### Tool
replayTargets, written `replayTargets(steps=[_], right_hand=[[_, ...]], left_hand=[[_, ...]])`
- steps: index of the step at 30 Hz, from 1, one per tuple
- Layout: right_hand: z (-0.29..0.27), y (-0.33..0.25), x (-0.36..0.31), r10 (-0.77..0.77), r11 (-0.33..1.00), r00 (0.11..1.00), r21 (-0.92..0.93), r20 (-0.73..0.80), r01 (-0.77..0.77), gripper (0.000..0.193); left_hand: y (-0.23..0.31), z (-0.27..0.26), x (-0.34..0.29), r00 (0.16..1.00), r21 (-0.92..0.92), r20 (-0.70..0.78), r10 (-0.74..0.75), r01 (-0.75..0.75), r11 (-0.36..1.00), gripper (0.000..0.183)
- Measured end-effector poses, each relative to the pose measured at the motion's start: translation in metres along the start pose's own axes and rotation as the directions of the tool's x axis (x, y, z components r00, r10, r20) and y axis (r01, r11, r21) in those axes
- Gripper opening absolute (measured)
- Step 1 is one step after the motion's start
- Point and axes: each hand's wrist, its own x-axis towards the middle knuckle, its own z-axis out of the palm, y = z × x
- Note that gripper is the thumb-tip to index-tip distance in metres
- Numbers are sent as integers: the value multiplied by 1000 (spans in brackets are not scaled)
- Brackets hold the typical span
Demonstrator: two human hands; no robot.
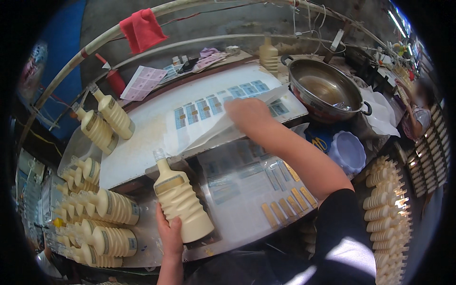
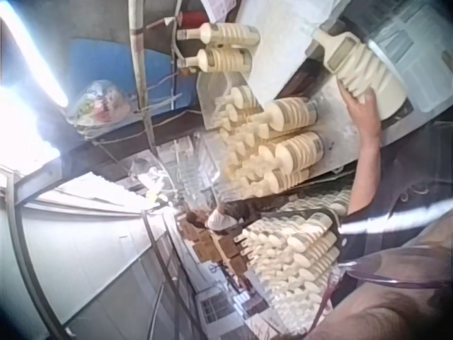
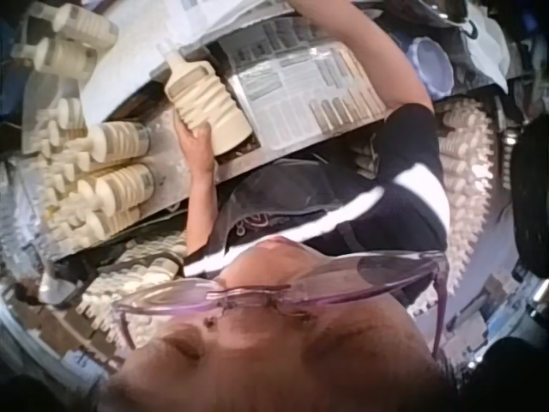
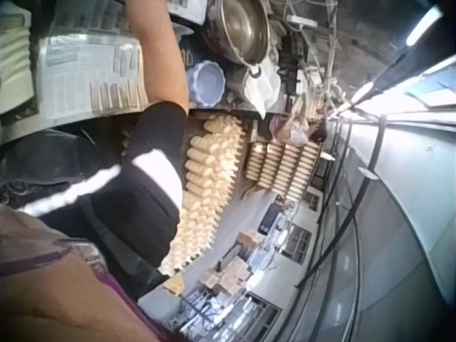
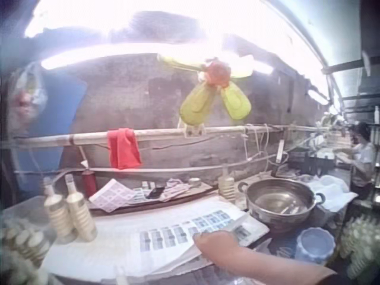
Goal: The person repeatedly picks up cream-colored plastic bottles, applies a rectangular label to the body of each bottle, and places the labeled bottle aside. The person handles the bottles one at a time, rotating them to align the label before setting them down.
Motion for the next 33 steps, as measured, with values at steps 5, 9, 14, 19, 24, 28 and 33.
replayTargets(steps=[5,9,14,19,24,28,33], right_hand=[[20,20,20,125,991,934,-5,336,-131,23],[16,17,32,179,978,883,16,433,-206,22],[11,17,26,394,906,872,39,291,-422,23],[3,28,-9,535,817,837,183,115,-547,24],[-3,24,-41,551,808,827,180,109,-562,27],[-5,6,-48,456,871,869,300,-194,-390,42],[-4,14,-26,274,940,863,74,425,-334,60]], left_hand=[[3,2,1,1000,-43,24,17,-16,999,86],[0,-2,1,999,-31,20,25,-25,999,87],[-2,-2,0,1000,-23,17,21,-20,1000,85],[0,0,0,999,-3,19,31,-31,1000,84],[-4,-1,0,998,-13,20,54,-54,998,83],[-5,-1,0,999,-9,8,37,-37,999,83],[-1,1,0,999,-28,20,31,-31,999,83]])
